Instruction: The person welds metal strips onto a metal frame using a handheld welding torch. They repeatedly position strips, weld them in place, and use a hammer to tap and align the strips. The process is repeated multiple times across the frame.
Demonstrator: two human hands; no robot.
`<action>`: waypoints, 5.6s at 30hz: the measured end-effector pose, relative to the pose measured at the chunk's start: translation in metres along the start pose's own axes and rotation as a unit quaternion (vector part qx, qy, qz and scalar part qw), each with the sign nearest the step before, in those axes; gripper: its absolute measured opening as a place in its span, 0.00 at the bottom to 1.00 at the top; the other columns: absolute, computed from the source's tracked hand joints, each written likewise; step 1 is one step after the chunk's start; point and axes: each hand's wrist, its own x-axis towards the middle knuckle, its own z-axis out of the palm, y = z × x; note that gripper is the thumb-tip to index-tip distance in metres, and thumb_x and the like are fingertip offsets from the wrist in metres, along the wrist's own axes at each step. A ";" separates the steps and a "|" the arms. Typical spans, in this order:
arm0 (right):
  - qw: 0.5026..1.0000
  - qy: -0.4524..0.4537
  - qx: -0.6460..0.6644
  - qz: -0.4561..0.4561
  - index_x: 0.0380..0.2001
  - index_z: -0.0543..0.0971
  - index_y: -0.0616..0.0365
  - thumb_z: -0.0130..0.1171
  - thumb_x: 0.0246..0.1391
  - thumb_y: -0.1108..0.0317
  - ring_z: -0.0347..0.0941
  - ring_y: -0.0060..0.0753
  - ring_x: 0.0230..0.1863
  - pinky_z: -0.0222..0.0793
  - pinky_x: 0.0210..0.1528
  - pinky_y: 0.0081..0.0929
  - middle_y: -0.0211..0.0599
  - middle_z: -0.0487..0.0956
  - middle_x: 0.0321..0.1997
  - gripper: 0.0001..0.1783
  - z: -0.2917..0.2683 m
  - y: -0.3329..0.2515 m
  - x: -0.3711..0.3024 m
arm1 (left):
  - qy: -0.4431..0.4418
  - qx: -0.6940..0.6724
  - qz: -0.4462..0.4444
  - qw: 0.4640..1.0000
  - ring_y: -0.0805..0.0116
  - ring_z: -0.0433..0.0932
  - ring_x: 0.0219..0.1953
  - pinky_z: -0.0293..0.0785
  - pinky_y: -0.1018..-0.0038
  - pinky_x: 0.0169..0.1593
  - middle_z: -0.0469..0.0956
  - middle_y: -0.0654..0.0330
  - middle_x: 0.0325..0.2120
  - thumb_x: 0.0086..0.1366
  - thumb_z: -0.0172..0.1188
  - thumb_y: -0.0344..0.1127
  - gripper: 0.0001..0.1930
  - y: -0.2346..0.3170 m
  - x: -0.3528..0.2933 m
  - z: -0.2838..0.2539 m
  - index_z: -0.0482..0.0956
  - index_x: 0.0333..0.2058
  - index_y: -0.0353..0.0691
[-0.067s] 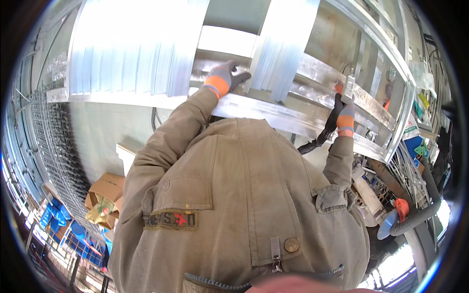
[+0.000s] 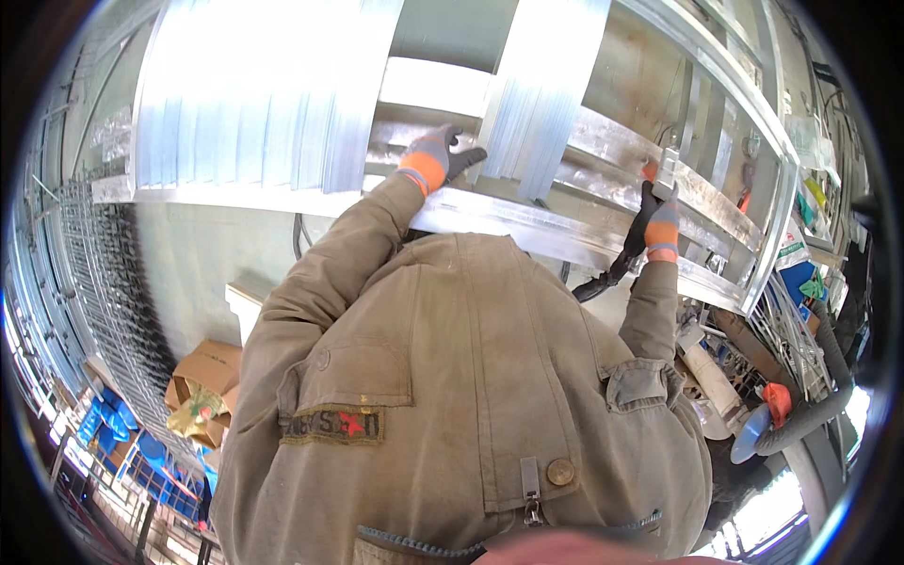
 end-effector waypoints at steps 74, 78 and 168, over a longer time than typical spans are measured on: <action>0.877 -0.319 0.357 -0.043 0.66 0.82 0.64 0.73 0.64 0.57 0.85 0.35 0.53 0.80 0.56 0.34 0.47 0.90 0.56 0.33 0.264 -0.284 -0.217 | 0.018 -0.322 0.032 0.946 0.65 0.82 0.51 0.81 0.67 0.53 0.84 0.50 0.55 0.75 0.69 0.43 0.34 -0.142 -0.099 -0.090 0.71 0.72 0.30; 0.900 -0.320 0.293 -0.026 0.64 0.84 0.63 0.75 0.61 0.56 0.85 0.35 0.51 0.80 0.53 0.34 0.47 0.90 0.54 0.33 0.266 -0.281 -0.223 | -0.005 -0.388 0.015 0.921 0.63 0.82 0.53 0.80 0.65 0.56 0.85 0.48 0.55 0.75 0.70 0.43 0.33 -0.152 -0.106 -0.082 0.72 0.69 0.28; 0.892 -0.264 0.361 0.060 0.60 0.86 0.65 0.72 0.64 0.62 0.83 0.34 0.50 0.79 0.55 0.33 0.45 0.90 0.53 0.25 0.276 -0.275 -0.225 | -0.015 -0.297 -0.017 0.955 0.69 0.84 0.35 0.83 0.68 0.40 0.88 0.56 0.38 0.65 0.79 0.44 0.26 -0.145 -0.061 -0.086 0.85 0.54 0.30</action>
